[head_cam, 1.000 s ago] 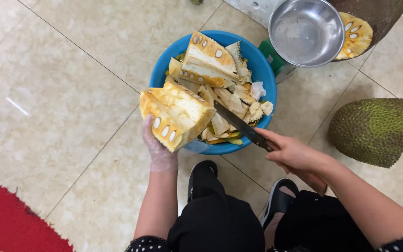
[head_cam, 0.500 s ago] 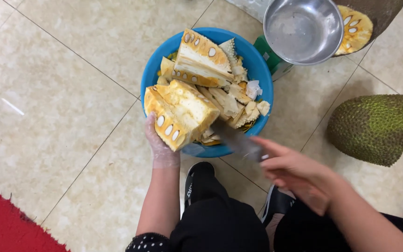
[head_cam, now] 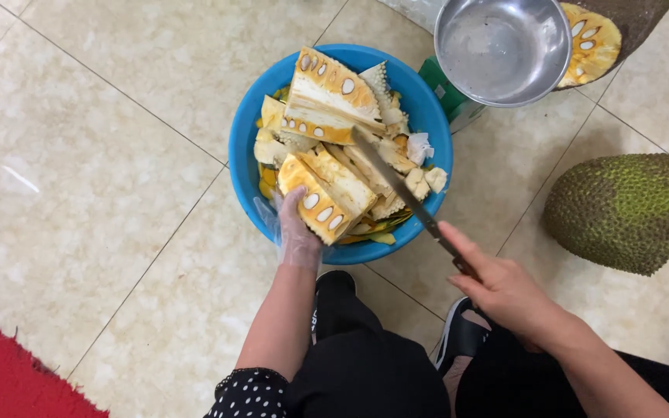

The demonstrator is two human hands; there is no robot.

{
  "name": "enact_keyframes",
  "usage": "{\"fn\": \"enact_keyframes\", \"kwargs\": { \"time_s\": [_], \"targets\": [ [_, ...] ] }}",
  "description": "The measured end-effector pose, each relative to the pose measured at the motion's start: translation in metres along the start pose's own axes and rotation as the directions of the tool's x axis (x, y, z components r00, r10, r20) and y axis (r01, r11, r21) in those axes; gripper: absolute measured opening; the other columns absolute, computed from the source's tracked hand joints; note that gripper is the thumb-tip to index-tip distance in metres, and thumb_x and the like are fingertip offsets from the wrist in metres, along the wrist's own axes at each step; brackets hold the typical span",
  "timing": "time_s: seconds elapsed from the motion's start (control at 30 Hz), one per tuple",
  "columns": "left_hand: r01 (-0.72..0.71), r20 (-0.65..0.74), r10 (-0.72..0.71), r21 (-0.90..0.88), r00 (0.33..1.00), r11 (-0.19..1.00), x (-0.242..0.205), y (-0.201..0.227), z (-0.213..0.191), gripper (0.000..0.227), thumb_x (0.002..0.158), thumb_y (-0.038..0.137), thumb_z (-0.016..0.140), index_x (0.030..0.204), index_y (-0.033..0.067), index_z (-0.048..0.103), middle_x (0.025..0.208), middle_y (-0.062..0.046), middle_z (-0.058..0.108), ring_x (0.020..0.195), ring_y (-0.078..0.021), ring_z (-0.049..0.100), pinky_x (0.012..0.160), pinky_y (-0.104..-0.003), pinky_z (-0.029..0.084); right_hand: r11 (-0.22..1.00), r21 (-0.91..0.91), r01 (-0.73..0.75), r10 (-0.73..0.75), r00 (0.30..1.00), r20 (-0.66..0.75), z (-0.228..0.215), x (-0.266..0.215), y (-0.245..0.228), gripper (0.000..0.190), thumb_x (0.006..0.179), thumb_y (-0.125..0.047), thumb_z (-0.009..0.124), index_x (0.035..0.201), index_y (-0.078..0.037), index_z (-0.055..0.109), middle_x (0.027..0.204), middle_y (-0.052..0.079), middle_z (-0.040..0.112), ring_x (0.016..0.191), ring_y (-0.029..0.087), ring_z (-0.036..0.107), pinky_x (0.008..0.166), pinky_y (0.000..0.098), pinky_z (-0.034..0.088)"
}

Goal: Cutting and peeling a jackfruit using a large knife

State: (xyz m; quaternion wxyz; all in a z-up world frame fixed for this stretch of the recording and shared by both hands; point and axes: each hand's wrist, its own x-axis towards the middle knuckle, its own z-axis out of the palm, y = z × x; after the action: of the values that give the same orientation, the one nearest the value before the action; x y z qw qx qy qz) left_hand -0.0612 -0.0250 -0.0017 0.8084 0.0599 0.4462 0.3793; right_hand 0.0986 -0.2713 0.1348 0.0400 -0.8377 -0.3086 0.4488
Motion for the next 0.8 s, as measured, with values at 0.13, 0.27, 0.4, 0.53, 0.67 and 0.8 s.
{"fn": "enact_keyframes", "kwargs": {
  "time_s": [0.13, 0.27, 0.4, 0.53, 0.67, 0.8],
  "targets": [
    [0.118, 0.006, -0.118, 0.004, 0.993, 0.993, 0.027, -0.012, -0.01, 0.066, 0.069, 0.024, 0.069, 0.132, 0.006, 0.066, 0.113, -0.022, 0.074, 0.095, -0.0408, 0.072, 0.082, -0.056, 0.062, 0.957, -0.189, 0.22, -0.236, 0.97, -0.063, 0.033, 0.022, 0.019, 0.083, 0.097, -0.038, 0.06, 0.165, -0.052, 0.015, 0.114, -0.006, 0.075, 0.101, 0.02, 0.072, 0.091, 0.0345, 0.057],
    [0.078, -0.007, -0.079, -0.024, 0.997, 0.997, 0.03, -0.015, -0.012, 0.066, 0.067, 0.021, 0.068, 0.133, 0.0099, 0.065, 0.112, -0.022, 0.074, 0.094, -0.0421, 0.072, 0.08, -0.057, 0.062, 0.973, -0.146, 0.179, -0.174, 0.984, 0.049, 0.052, 0.019, 0.019, 0.08, 0.099, -0.045, 0.056, 0.164, -0.055, 0.011, 0.122, -0.009, 0.073, 0.11, 0.017, 0.071, 0.092, 0.033, 0.056],
    [0.062, -0.051, -0.062, -0.012, 0.997, 0.998, 0.021, -0.015, 0.0, 0.072, 0.067, 0.021, 0.067, 0.138, 0.0109, 0.06, 0.118, -0.023, 0.073, 0.1, -0.0432, 0.071, 0.083, -0.059, 0.061, 0.934, -0.129, 0.334, -0.343, 0.938, -0.055, 0.077, 0.022, 0.038, 0.079, 0.098, -0.046, 0.063, 0.164, -0.049, 0.02, 0.092, -0.005, 0.067, 0.08, 0.018, 0.067, 0.076, 0.0306, 0.057],
    [0.113, -0.037, -0.115, -0.043, 0.993, 0.993, 0.023, -0.02, 0.003, 0.075, 0.069, 0.019, 0.063, 0.143, 0.0122, 0.058, 0.127, -0.024, 0.07, 0.111, -0.0467, 0.068, 0.094, -0.063, 0.057, 0.902, -0.222, 0.37, -0.396, 0.915, -0.085, 0.091, 0.028, 0.047, 0.076, 0.1, -0.044, 0.06, 0.165, -0.046, 0.02, 0.091, -0.002, 0.066, 0.082, 0.025, 0.068, 0.071, 0.0393, 0.059],
    [0.111, -0.002, -0.112, -0.006, 0.994, 0.994, 0.028, -0.025, 0.003, 0.076, 0.069, 0.02, 0.063, 0.145, 0.0155, 0.056, 0.126, -0.022, 0.07, 0.109, -0.0465, 0.068, 0.092, -0.064, 0.057, 0.879, -0.34, 0.335, -0.381, 0.921, -0.079, 0.092, 0.023, 0.049, 0.072, 0.103, -0.042, 0.056, 0.164, -0.049, 0.019, 0.08, 0.0, 0.056, 0.07, 0.029, 0.062, 0.059, 0.0462, 0.058],
    [0.022, -0.161, -0.011, 0.063, 0.987, 0.998, 0.028, -0.027, 0.014, 0.056, 0.067, 0.016, 0.062, 0.123, 0.0171, 0.061, 0.104, -0.017, 0.073, 0.087, -0.0403, 0.071, 0.076, -0.06, 0.062, 0.86, -0.434, 0.269, -0.316, 0.948, -0.038, 0.084, 0.016, 0.036, 0.07, 0.107, -0.044, 0.046, 0.166, -0.053, 0.01, 0.078, 0.002, 0.044, 0.057, 0.031, 0.051, 0.052, 0.0499, 0.054]
  ]
}}
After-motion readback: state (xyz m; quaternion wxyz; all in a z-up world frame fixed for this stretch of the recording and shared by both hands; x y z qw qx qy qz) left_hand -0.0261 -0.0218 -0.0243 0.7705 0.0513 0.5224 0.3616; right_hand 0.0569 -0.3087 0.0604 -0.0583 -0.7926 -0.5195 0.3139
